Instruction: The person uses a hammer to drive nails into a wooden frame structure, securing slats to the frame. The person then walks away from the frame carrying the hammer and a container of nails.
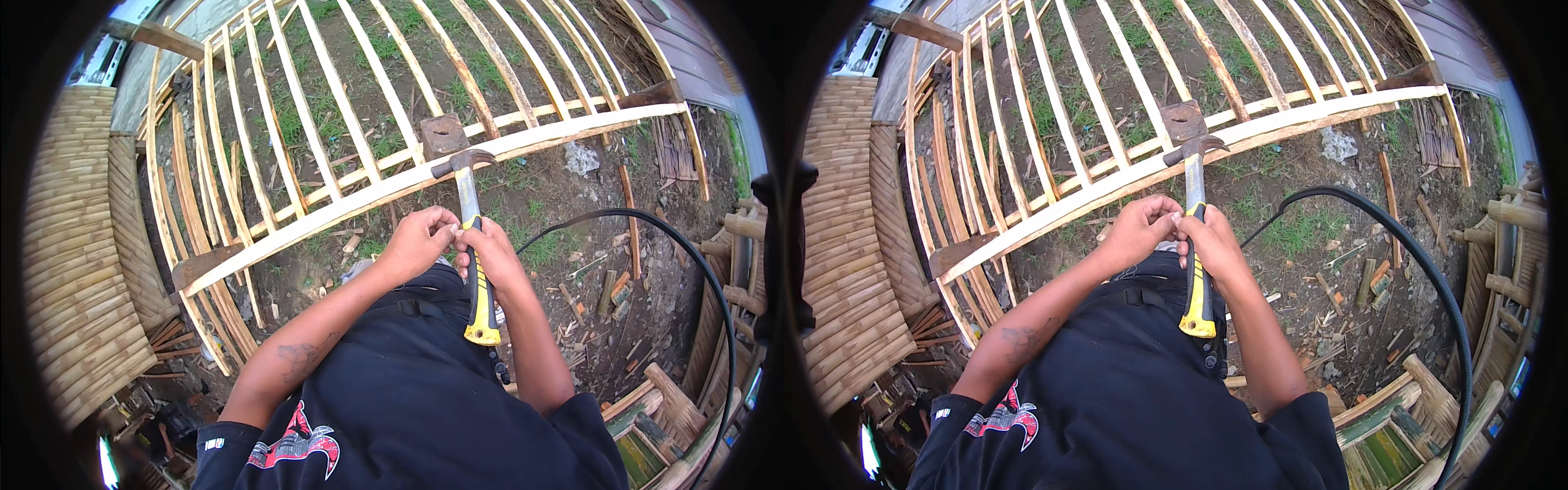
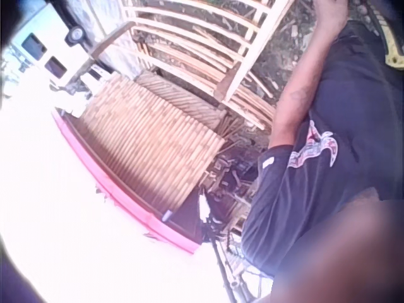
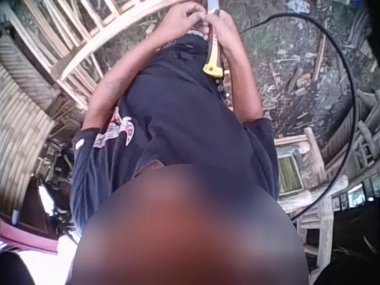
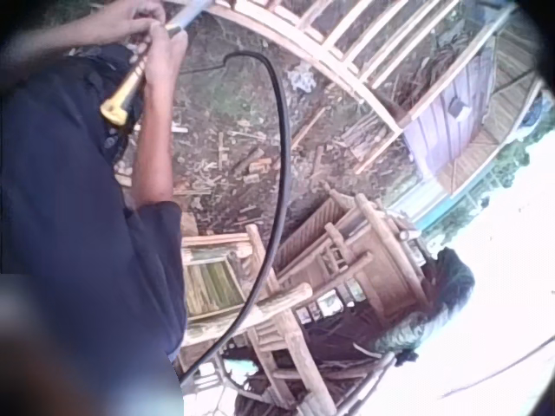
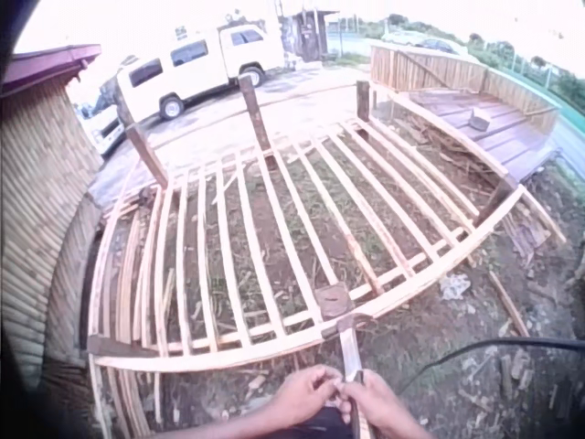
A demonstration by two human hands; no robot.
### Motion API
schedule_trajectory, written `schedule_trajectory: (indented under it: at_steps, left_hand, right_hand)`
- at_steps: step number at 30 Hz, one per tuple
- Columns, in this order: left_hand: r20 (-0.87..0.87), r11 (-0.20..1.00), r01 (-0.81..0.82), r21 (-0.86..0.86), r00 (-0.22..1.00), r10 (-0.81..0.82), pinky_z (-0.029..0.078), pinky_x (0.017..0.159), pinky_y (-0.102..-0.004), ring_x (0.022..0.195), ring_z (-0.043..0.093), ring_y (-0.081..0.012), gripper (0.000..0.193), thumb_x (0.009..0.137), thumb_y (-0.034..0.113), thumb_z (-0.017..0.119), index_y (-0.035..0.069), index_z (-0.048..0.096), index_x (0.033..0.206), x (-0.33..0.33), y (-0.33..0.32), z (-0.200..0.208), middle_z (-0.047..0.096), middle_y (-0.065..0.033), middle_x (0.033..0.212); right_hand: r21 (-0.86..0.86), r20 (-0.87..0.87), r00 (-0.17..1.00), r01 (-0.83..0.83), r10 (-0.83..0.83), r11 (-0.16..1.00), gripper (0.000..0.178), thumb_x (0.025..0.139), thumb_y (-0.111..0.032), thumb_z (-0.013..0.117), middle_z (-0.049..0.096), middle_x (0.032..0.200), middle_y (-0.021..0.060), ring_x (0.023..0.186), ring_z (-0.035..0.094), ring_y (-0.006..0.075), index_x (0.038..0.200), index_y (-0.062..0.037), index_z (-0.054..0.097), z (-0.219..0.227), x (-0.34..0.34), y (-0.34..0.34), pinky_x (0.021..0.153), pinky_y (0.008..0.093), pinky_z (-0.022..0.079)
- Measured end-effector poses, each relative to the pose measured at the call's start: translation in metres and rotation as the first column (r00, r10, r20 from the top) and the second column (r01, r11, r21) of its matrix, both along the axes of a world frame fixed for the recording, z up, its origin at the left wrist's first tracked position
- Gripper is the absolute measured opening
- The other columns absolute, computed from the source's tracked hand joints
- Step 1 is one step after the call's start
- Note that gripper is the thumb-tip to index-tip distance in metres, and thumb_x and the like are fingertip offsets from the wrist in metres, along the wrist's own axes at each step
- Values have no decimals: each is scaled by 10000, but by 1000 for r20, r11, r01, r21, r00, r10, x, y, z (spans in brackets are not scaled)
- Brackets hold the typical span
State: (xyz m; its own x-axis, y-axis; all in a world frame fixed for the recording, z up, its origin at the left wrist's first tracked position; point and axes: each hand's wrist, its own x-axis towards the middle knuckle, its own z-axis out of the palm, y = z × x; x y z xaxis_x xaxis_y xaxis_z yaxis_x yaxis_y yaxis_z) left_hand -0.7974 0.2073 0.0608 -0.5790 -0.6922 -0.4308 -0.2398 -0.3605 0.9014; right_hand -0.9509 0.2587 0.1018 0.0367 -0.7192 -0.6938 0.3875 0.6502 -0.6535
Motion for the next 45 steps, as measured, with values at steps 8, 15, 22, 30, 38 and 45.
schedule_trajectory:
  at_steps: [8, 15, 22, 30, 38, 45]
  left_hand:
    - [82, 965, -260, -22, 962, 261, 540, 691, -254, 765, 634, -80, 173, 988, 140, 577, -19, 617, 1044, 38, 19, -7, 666, -43, 891]
    - [-14, 763, -620, 183, 774, 633, 536, 722, -274, 832, 651, -125, 344, 1012, 298, 548, 0, 599, 1176, 92, 43, -3, 670, -68, 994]
    - [-39, 445, -801, 400, 470, 882, 528, 693, -264, 785, 647, -119, 319, 1004, 343, 540, 34, 594, 1062, 131, 79, 0, 662, -63, 938]
    - [-86, 177, -797, 578, 157, 984, 553, 753, -325, 814, 666, -179, 280, 939, 272, 637, 16, 614, 1050, 167, 151, -6, 681, -94, 931]
    - [-34, -246, -883, 400, -282, 959, 528, 641, -298, 707, 629, -142, 259, 966, 272, 601, 15, 614, 991, 186, 254, 16, 656, -68, 861]
    - [-217, -510, -843, 170, -537, 815, 531, 853, -328, 1005, 634, -150, 279, 1008, 181, 550, 11, 569, 1229, 211, 318, 72, 654, -73, 1177]
  right_hand:
    - [35, -14, 939, -344, 345, 938, 118, 879, -143, 569, 523, 694, 9, 550, 533, 81, 818, -70, 500, 9, 26, -19, 449, 261, 465]
    - [-78, -206, 658, -749, 725, 658, 332, 880, -145, 546, 589, 884, 35, 645, 536, 56, 1160, 25, 497, 22, 78, -37, 529, 230, 478]
    - [-269, -398, 432, -899, 810, 347, 462, 868, -173, 534, 627, 1142, 179, 1002, 613, 250, 1260, 72, 519, 14, 142, -23, 931, 365, 466]
    - [-60, -521, -87, -989, 849, -138, 537, 892, -361, 522, 552, 1211, 281, 1122, 571, 364, 1230, 56, 527, 42, 190, 18, 1021, 403, 418]
    - [-281, -547, -133, -901, 827, -331, 675, 879, -344, 621, 638, 985, 252, 939, 661, 329, 1320, 107, 379, 59, 250, 88, 846, 398, 507]
    - [-471, -609, -255, -646, 751, -601, 765, 842, -155, 698, 531, 1324, 226, 1188, 583, 331, 1464, -44, 267, 43, 295, 107, 1021, 430, 450]
